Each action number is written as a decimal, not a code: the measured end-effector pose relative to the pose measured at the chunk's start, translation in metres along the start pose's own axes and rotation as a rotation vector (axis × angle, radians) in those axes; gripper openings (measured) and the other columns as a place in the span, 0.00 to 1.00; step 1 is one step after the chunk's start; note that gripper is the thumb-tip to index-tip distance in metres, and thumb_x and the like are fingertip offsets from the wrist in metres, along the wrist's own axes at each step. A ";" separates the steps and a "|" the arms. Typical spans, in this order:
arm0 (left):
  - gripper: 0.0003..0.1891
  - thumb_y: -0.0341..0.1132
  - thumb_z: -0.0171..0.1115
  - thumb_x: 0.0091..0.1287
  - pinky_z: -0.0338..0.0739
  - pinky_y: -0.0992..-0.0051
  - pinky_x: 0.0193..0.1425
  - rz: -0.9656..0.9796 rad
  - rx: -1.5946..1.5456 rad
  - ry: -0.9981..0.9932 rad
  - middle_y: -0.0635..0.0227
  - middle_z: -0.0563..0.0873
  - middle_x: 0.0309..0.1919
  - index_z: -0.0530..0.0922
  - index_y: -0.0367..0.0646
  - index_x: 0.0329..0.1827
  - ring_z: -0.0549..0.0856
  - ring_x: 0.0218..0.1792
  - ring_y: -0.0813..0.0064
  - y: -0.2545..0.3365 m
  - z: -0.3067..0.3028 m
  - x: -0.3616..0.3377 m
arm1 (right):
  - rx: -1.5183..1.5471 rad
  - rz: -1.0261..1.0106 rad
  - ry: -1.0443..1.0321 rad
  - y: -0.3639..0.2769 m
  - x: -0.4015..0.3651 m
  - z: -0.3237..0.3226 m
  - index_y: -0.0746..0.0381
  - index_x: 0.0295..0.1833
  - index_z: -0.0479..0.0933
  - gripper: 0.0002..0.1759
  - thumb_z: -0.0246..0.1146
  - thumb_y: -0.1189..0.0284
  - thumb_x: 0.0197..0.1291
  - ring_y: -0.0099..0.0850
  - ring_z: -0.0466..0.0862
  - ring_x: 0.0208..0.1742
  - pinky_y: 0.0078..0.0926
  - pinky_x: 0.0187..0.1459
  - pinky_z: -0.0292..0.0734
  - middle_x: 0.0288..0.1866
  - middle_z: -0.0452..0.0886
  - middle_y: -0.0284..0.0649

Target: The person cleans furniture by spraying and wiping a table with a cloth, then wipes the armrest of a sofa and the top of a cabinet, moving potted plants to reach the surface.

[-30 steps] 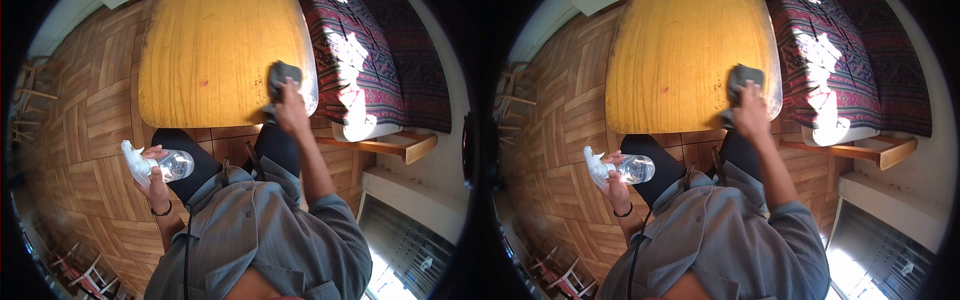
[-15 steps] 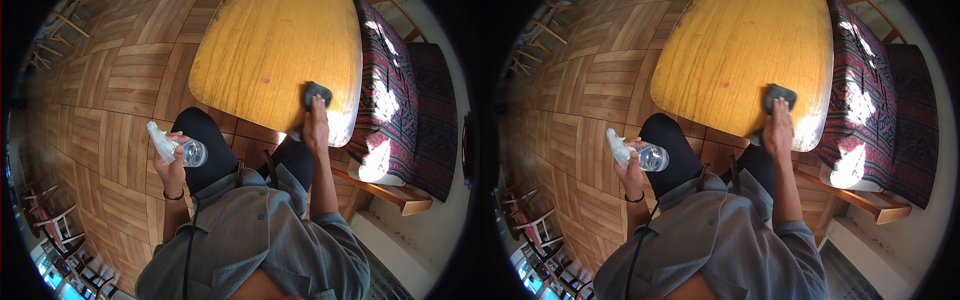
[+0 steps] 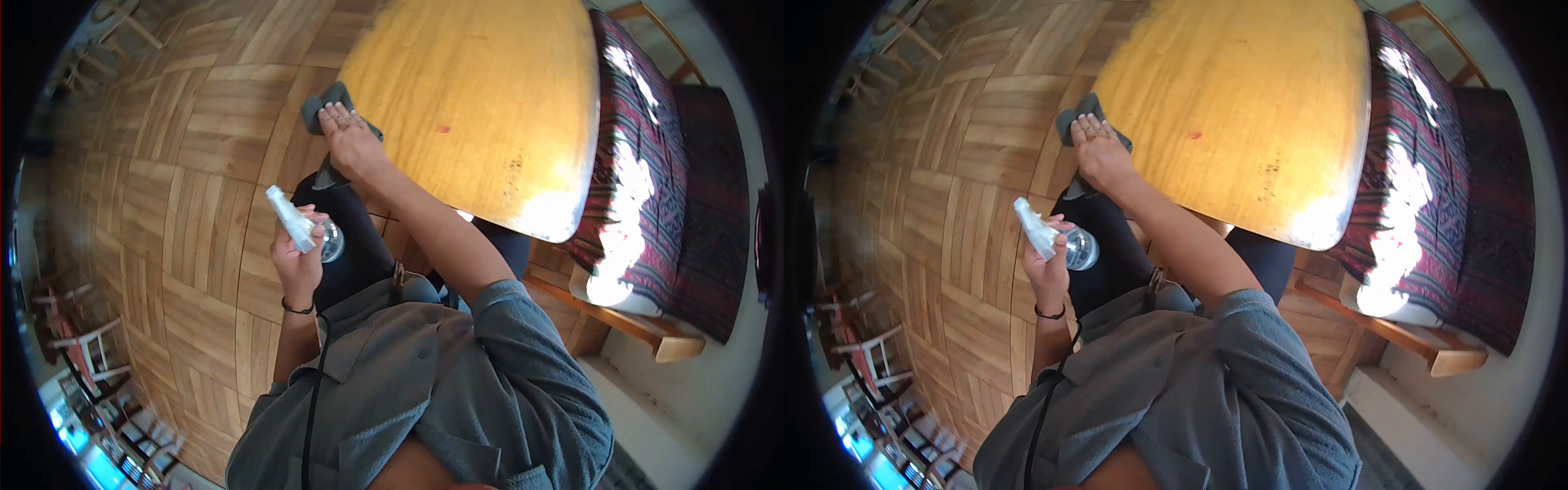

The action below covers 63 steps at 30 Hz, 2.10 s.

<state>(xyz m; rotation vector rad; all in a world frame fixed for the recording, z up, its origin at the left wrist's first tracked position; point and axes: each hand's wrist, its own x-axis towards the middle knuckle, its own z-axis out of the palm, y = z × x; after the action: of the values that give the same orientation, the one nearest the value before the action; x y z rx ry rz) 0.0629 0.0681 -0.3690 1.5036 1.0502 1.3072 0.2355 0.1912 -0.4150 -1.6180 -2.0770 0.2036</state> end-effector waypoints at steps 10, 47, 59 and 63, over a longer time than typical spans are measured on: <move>0.22 0.44 0.67 0.72 0.75 0.67 0.63 -0.096 0.059 -0.091 0.54 0.86 0.48 0.73 0.36 0.57 0.85 0.50 0.68 -0.014 0.003 0.025 | -0.336 0.786 0.336 0.114 -0.240 -0.147 0.75 0.70 0.65 0.30 0.49 0.81 0.61 0.55 0.67 0.76 0.50 0.75 0.60 0.74 0.67 0.61; 0.18 0.40 0.69 0.70 0.74 0.64 0.63 -0.054 -0.029 -0.071 0.59 0.87 0.43 0.76 0.37 0.54 0.84 0.53 0.66 -0.014 -0.010 0.018 | -0.040 0.225 0.031 0.058 0.058 -0.011 0.62 0.73 0.68 0.30 0.51 0.70 0.65 0.42 0.60 0.81 0.42 0.79 0.53 0.80 0.63 0.48; 0.21 0.48 0.67 0.70 0.70 0.59 0.68 -0.085 -0.007 -0.214 0.62 0.87 0.40 0.76 0.39 0.53 0.84 0.52 0.65 -0.034 -0.011 0.038 | -0.481 1.184 0.318 0.198 -0.203 -0.179 0.63 0.75 0.62 0.32 0.53 0.66 0.67 0.52 0.61 0.80 0.59 0.74 0.58 0.77 0.65 0.50; 0.21 0.47 0.68 0.70 0.72 0.60 0.66 -0.075 0.021 -0.224 0.61 0.87 0.42 0.76 0.39 0.53 0.84 0.51 0.66 -0.034 -0.016 0.042 | -0.488 1.293 0.430 0.243 -0.207 -0.180 0.68 0.73 0.64 0.32 0.49 0.61 0.69 0.54 0.61 0.79 0.56 0.75 0.58 0.78 0.64 0.53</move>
<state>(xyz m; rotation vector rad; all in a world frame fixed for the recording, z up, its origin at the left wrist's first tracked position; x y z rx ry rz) 0.0491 0.1188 -0.3888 1.5702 0.9679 1.0518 0.5660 0.0327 -0.4180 -2.7602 -0.5368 -0.2410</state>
